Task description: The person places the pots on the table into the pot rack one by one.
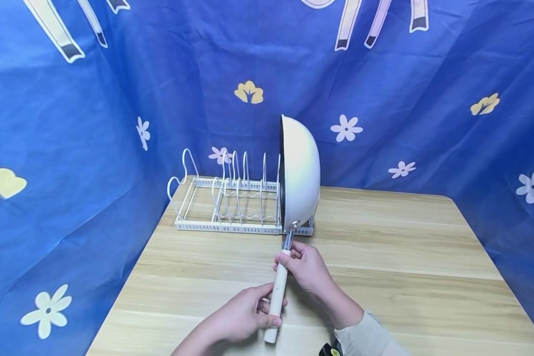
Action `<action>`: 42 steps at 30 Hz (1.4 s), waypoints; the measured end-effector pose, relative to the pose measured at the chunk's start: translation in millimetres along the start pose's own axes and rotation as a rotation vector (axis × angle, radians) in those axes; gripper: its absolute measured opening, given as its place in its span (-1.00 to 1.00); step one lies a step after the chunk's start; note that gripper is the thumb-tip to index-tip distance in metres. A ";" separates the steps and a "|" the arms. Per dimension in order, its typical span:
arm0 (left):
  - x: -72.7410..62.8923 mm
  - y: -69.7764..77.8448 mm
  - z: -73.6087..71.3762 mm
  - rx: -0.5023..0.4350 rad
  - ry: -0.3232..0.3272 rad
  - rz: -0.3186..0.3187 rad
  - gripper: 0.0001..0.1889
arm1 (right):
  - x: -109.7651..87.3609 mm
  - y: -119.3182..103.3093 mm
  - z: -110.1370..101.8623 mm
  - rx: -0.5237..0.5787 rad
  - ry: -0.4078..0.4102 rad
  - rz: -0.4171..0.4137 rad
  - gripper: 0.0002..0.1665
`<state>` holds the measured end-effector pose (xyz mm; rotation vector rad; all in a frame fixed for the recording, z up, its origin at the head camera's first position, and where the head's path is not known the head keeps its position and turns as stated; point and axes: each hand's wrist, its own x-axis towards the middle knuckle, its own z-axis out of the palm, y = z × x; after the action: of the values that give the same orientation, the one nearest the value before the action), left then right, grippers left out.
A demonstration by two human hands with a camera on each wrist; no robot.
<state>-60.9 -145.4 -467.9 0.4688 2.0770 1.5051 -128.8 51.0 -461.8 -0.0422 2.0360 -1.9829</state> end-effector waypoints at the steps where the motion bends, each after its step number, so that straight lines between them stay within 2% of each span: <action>1: 0.1 -0.2 -0.6 -0.003 -0.005 0.000 -0.43 | -0.2 0.5 0.6 -0.002 0.006 0.001 -0.65; 6: -0.8 -1.3 -2.7 -0.023 -0.023 -0.008 -0.44 | -1.1 3.7 3.1 -0.002 0.031 0.009 -0.68; 10: -1.9 -2.2 -5.3 -0.049 -0.037 -0.016 -0.44 | -1.1 6.3 5.8 0.033 0.041 0.019 -0.68; 13: -2.7 -2.3 -7.4 -0.034 -0.046 -0.027 -0.44 | -0.9 7.6 8.9 0.061 0.046 0.025 -0.64; 16: -3.9 -2.6 -9.3 0.028 -0.039 -0.044 -0.37 | 0.0 9.3 12.5 0.078 0.039 0.030 -0.56; 19: -5.5 -3.3 -10.3 0.140 -0.008 -0.053 -0.32 | 0.9 10.5 16.4 0.086 0.024 0.044 -0.50; 24: -6.6 -3.3 -8.8 0.328 0.033 -0.049 -0.54 | -0.3 13.9 21.4 0.086 0.007 0.061 -0.48; 27: -6.6 -1.8 -8.8 0.376 0.041 -0.052 -0.63 | 0.7 16.6 22.5 0.094 0.004 0.062 -0.49; 33: -3.9 1.9 -11.3 0.456 0.062 -0.071 -0.60 | 9.1 20.1 22.4 0.106 -0.011 0.049 -0.47; 36: -3.1 1.8 -11.5 0.506 0.081 -0.086 -0.57 | 11.5 22.1 19.4 0.007 -0.011 0.035 -0.47; 38: -3.7 1.3 -9.5 0.576 0.106 -0.102 -0.51 | 9.0 21.4 13.1 -0.095 -0.022 0.034 -0.49; 42: -6.9 1.5 -6.8 0.774 0.165 -0.147 -0.31 | -4.6 8.2 -7.6 -0.461 -0.042 -0.021 -0.49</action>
<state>-59.5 -154.0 -463.5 0.4555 2.7216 0.6244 -124.7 59.9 -468.9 -0.2015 2.4249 -1.4680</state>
